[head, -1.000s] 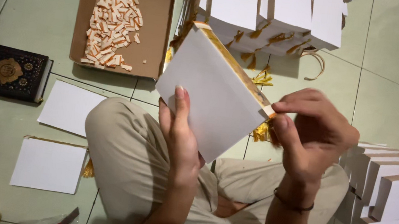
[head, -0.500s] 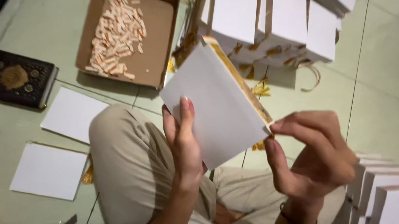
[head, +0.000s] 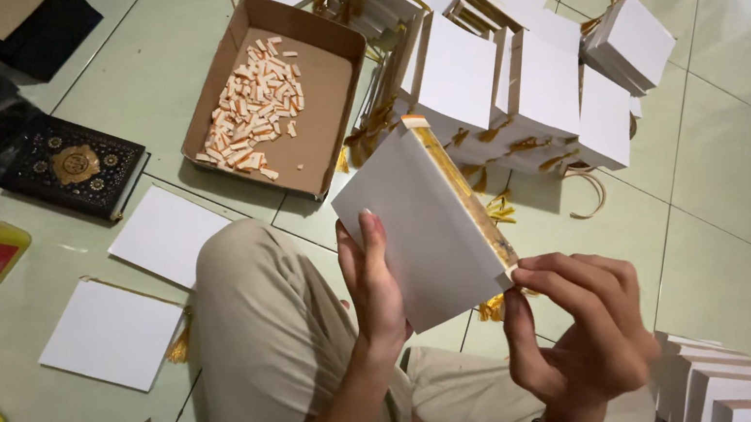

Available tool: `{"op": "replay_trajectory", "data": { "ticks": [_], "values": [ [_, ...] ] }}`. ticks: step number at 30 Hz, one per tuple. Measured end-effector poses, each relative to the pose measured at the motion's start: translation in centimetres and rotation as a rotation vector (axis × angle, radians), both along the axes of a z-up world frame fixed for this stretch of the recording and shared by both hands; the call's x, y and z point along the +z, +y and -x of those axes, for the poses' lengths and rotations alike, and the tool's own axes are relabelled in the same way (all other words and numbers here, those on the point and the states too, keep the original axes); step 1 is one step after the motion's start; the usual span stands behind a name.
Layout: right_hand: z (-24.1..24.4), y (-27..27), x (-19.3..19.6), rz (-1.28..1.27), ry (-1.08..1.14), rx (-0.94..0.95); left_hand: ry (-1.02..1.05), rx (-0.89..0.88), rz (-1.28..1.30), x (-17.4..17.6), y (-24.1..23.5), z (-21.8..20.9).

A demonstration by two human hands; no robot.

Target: The person assembles small book-like items by applying glue to the spine and attaching a cover. They handle the items one at a time, using a brush to spread glue and then pressing the cover onto the spine.

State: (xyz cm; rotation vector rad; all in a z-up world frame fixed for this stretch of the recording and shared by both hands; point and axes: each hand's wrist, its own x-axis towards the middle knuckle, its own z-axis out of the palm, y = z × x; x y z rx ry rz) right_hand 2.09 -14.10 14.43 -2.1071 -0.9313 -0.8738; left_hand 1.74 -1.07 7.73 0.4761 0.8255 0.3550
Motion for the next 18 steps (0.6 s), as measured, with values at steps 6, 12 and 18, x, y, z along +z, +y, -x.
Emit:
{"op": "replay_trajectory", "data": {
  "ticks": [6,12,18],
  "values": [
    [0.2,0.0,0.1,0.044,-0.045,-0.005,-0.021,0.018,0.039,0.4,-0.1,0.0],
    [0.2,-0.2,-0.2,0.042,-0.078,-0.034,-0.028,0.057,0.015,-0.1,-0.5,-0.2],
    [0.3,0.0,-0.3,0.047,-0.082,-0.007,-0.023,0.045,0.042,0.6,-0.2,0.0]
  ]
}}
